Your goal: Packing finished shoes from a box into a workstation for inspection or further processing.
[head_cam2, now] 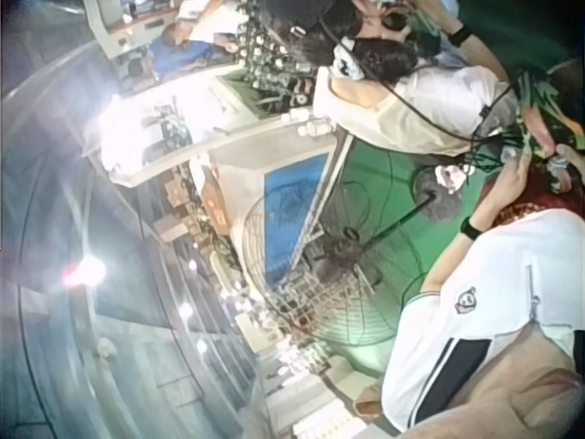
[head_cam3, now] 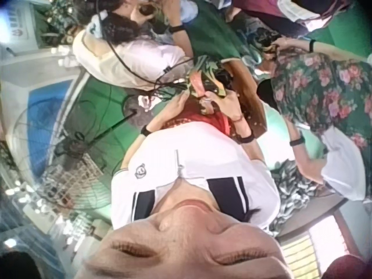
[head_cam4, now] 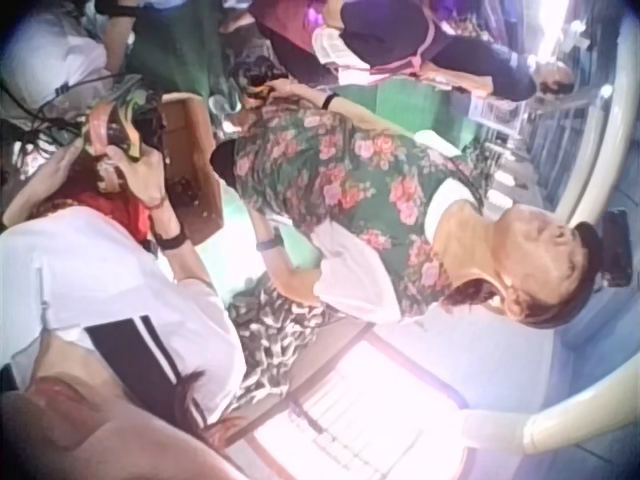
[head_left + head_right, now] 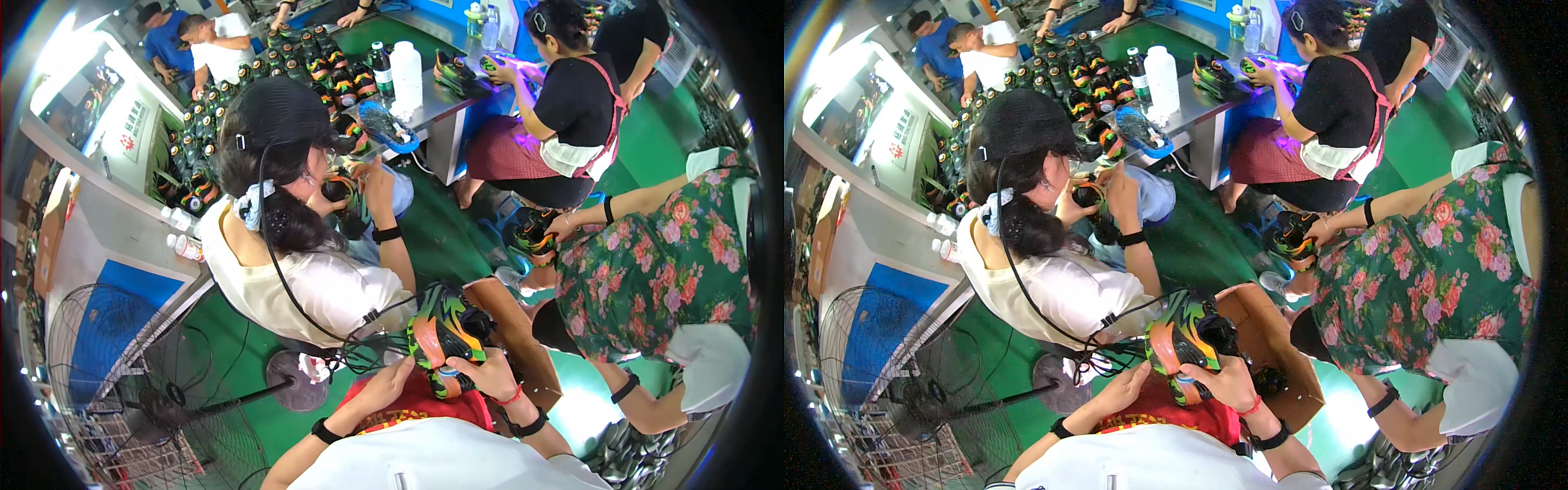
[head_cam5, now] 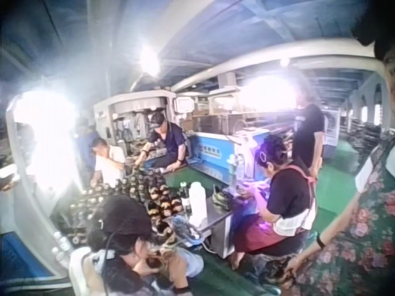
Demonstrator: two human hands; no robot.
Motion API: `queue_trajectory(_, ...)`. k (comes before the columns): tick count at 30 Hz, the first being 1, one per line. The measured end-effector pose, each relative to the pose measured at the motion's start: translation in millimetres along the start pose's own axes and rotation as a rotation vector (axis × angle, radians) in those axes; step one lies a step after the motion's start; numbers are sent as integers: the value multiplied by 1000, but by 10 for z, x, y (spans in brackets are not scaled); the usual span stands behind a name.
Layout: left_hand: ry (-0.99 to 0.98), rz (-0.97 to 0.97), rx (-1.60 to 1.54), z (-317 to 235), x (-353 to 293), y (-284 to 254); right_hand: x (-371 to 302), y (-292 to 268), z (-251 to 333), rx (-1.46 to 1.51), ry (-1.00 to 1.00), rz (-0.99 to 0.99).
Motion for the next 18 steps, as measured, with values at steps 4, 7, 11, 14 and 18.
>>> queue_trajectory(4, -40, 37, -4, -87, -18, 0, -6, -1, 11, 33, 45, 39)
queue_trajectory(7, -12, 71, -37, -28, 16, 53, -26, -9, -65, 27, 70, 28)
queue_trajectory(11, 6, 91, -66, -54, 10, 67, -37, -24, -111, 39, 111, 40)
queue_trajectory(14, -7, 126, -64, -128, 11, 63, -60, -60, -108, 45, 122, 21)
queue_trajectory(18, 65, 56, -30, -119, 10, 48, -88, -125, -38, 76, 121, -23)
Point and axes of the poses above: each hand's wrist, its own x-axis towards the middle knuckle, its own y-axis out of the palm, z = x × y, the point moved 7 cm from there along x, towards the middle knuckle, and after that the axes turned 9 degrees about -z, right-handed, at the moved point
